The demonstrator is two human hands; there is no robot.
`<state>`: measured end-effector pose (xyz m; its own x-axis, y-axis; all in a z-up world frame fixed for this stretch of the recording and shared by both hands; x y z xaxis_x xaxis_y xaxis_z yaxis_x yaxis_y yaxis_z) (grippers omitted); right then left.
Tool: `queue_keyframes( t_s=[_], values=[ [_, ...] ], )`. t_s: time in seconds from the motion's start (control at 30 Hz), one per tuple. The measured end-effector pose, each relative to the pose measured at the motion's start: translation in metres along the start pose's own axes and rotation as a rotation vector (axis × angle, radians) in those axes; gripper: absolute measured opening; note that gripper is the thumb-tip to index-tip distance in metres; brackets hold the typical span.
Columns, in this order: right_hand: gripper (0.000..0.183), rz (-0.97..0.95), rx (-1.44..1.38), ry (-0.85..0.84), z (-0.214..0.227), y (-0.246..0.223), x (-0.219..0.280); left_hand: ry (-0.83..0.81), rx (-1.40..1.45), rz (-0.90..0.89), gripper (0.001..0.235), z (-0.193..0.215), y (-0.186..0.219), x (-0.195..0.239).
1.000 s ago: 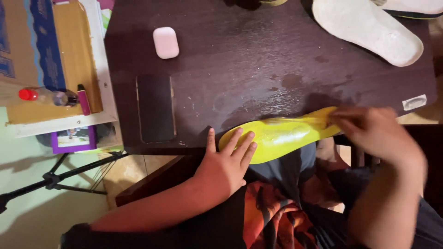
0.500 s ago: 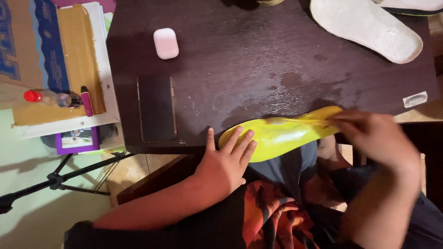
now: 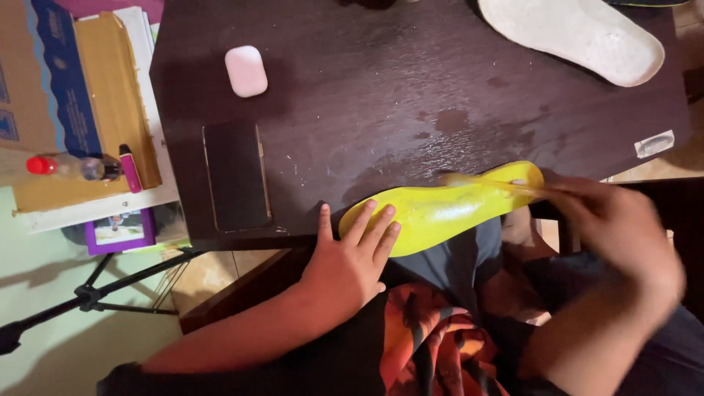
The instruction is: The person paints a yellow shoe insole with a brush, applying a clear or light-colored liquid across the entire surface. They hold the insole steady with one hand while brushing with the other, occasionally repositioning the insole to cover all areas.
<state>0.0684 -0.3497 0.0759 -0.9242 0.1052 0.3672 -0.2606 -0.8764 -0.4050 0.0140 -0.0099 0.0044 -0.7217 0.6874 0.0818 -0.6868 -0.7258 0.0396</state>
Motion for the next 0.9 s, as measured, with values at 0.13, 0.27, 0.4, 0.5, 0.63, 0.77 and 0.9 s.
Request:
queue_keyframes(
  t_s=[0.13,0.27,0.4,0.5,0.63,0.77,0.9],
  values=[
    [0.025,-0.108,-0.017,0.182,-0.013,0.054,0.054,0.025,0.024,-0.027,0.103,0.000,-0.004,0.000],
    [0.038,0.063,0.125,0.192,-0.054,0.055,0.088,0.110,0.042,-0.039,0.098,0.012,-0.008,-0.001],
    [0.027,-0.058,0.112,0.315,-0.062,0.040,0.099,0.107,-0.003,-0.038,0.097,0.018,-0.006,-0.001],
    [0.034,0.188,0.032,0.298,-0.079,0.037,0.103,0.038,-0.037,-0.051,0.090,0.012,-0.005,-0.001],
    [0.031,-0.061,0.206,0.521,-0.087,0.065,0.106,-0.005,-0.019,-0.053,0.088,0.011,-0.003,0.000],
    [0.037,0.074,-0.007,0.380,-0.096,0.068,0.109,0.016,0.004,-0.031,0.082,0.022,-0.006,-0.006],
    [0.032,-0.050,0.127,0.461,-0.091,0.066,0.109,0.109,0.073,-0.019,0.076,0.033,-0.009,-0.006]
  ],
)
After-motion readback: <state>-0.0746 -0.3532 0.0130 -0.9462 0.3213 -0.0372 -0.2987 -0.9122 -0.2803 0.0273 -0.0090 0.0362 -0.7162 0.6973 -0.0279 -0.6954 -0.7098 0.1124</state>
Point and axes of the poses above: each hand's wrist, its own x-axis away from the middle knuckle, its own z-axis out of the back of the hand, y = z × x, the point moved 2 cm from there along -x, towards the middle knuckle
